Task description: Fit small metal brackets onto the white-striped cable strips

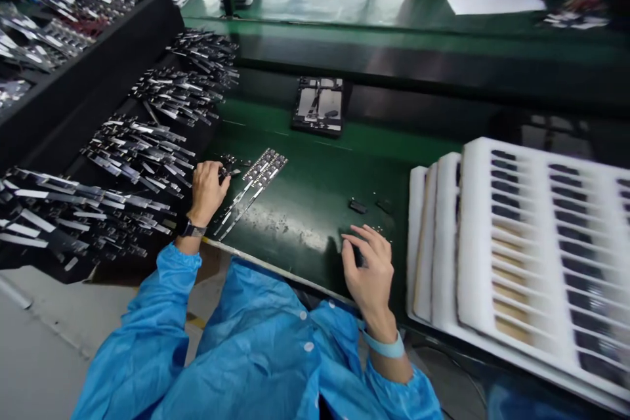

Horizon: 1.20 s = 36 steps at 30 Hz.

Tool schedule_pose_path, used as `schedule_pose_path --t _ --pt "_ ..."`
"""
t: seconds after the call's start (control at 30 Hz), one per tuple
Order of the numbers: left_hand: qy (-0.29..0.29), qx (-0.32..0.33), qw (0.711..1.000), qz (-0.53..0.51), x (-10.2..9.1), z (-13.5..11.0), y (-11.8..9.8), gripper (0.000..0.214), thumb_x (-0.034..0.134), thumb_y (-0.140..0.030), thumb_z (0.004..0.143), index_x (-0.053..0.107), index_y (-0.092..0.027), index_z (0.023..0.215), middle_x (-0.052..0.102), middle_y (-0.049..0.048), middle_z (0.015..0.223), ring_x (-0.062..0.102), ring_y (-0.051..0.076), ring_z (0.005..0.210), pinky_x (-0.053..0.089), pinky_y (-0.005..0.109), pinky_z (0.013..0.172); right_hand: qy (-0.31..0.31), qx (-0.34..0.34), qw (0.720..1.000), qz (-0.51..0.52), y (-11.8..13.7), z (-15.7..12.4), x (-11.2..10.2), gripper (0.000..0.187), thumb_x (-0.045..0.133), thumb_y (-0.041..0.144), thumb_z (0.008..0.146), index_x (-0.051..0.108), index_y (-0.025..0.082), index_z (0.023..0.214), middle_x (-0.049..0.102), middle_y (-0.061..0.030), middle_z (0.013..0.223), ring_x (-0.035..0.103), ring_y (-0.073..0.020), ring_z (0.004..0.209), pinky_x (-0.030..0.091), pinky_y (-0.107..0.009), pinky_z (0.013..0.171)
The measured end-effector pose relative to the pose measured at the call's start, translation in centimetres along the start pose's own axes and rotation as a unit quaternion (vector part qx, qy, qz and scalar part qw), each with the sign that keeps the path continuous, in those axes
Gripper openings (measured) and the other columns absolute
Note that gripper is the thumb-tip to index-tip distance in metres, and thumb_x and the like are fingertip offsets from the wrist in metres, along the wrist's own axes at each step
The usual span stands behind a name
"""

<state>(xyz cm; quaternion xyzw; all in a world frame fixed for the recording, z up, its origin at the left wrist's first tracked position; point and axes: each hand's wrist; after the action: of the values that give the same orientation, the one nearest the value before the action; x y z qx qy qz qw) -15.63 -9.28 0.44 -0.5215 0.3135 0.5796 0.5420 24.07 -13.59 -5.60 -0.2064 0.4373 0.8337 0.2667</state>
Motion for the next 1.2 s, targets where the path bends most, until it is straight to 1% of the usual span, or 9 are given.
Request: schedule_pose_path --t 0.17,0.33,0.47,0.6,0.77,0.9,0.97,1.07,1.2 --pt "-0.07 0.031 0.997 -0.006 -2.2 -0.7 -3.3 0.01 0.067 -0.02 0.097 0.066 -0.02 0.107 0.074 0.0143 0.111 0.065 0.035 0.116 0.044 0.054 0.109 -0.007 0.02 0.999 0.033 -1.0 -1.4 -0.2 0.013 0.067 0.017 0.103 0.078 0.021 0.105 0.08 -0.0131 0.115 0.069 -0.034 0.123 0.056 -0.061 0.107" --pt "-0.074 0.127 0.988 -0.037 -5.6 1.2 -10.7 0.005 0.069 -0.021 0.096 0.065 -0.024 0.098 0.077 0.0076 0.1 0.07 0.032 0.103 0.047 0.051 0.104 -0.033 0.036 0.995 0.086 -0.5 -1.8 -0.7 0.019 0.064 0.011 0.101 0.079 0.023 0.107 0.081 -0.0108 0.108 0.071 -0.031 0.117 0.059 -0.056 0.103" --pt "-0.062 0.192 0.978 -0.049 -7.0 7.1 -19.9 0.007 0.072 -0.026 0.096 0.066 -0.025 0.1 0.077 0.0058 0.098 0.071 0.029 0.095 0.052 0.044 0.096 -0.053 0.035 0.991 0.12 0.7 -1.8 -0.7 0.026 0.061 0.007 0.1 0.078 0.024 0.109 0.08 -0.0088 0.102 0.072 -0.029 0.113 0.061 -0.053 0.102" --pt "0.002 0.315 0.949 -0.012 -4.4 15.9 -33.7 0.016 0.072 -0.024 0.095 0.071 -0.024 0.11 0.079 0.0074 0.102 0.073 0.03 0.099 0.054 0.04 0.092 -0.068 0.054 0.986 0.14 -1.5 -0.2 -2.6 0.02 0.066 0.012 0.099 0.081 0.025 0.1 0.08 -0.0076 0.098 0.073 -0.0276 0.11 0.062 -0.049 0.1" --pt "0.025 0.515 0.855 0.054 2.0 23.8 -53.4 0.023 0.06 -0.016 0.1 0.077 -0.014 0.115 0.079 0.018 0.109 0.074 0.031 0.108 0.053 0.04 0.092 -0.143 0.104 0.978 0.113 -12.3 5.4 -14.0 0.016 0.071 0.029 0.102 0.081 0.025 0.091 0.082 -0.007 0.104 0.072 -0.0237 0.102 0.058 -0.044 0.101" --pt "0.013 0.634 0.769 0.079 7.7 24.6 -64.1 0.036 0.048 -0.004 0.099 0.075 -0.007 0.122 0.079 0.0203 0.103 0.075 0.029 0.106 0.051 0.039 0.095 -0.202 0.142 0.966 0.079 -20.7 9.5 -25.5 0.023 0.066 0.038 0.109 0.076 0.022 0.122 0.076 -0.0098 0.13 0.071 -0.0214 0.108 0.06 -0.044 0.102" --pt "0.025 0.672 0.736 0.075 10.7 24.1 -66.3 0.036 0.048 -0.003 0.099 0.076 -0.007 0.121 0.079 0.0192 0.099 0.076 0.028 0.102 0.051 0.038 0.092 -0.23 0.17 0.956 0.063 -24.1 11.0 -30.9 0.03 0.067 0.039 0.109 0.07 0.02 0.132 0.072 -0.0109 0.136 0.072 -0.0224 0.111 0.062 -0.046 0.102" --pt "0.067 0.717 0.689 0.081 15.0 23.4 -66.4 0.031 0.049 -0.004 0.099 0.078 -0.008 0.11 0.079 0.0192 0.093 0.077 0.028 0.095 0.051 0.036 0.083 -0.267 0.253 0.929 0.049 -28.6 12.8 -38.1 0.038 0.048 0.032 0.113 0.076 0.025 0.088 0.081 0.001 0.09 0.062 -0.014 0.077 0.05 -0.035 0.098" --pt "0.11 0.733 0.666 0.084 18.2 23.3 -63.9 0.029 0.052 -0.02 0.105 0.077 -0.009 0.115 0.079 0.0218 0.092 0.076 0.031 0.091 0.051 0.039 0.079 -0.279 0.329 0.901 0.049 -33.2 14.0 -43.2 0.055 0.037 0.025 0.112 0.06 0.031 0.062 0.063 0.0101 0.051 0.048 -0.0135 0.058 0.047 -0.034 0.092"
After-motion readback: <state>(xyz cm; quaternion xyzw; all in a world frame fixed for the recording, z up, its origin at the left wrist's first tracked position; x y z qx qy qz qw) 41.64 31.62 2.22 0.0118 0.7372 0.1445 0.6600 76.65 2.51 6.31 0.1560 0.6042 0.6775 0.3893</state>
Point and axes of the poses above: each hand's wrist, its own z-axis towards the middle knuckle, its own x-axis out of the palm, y = z × x
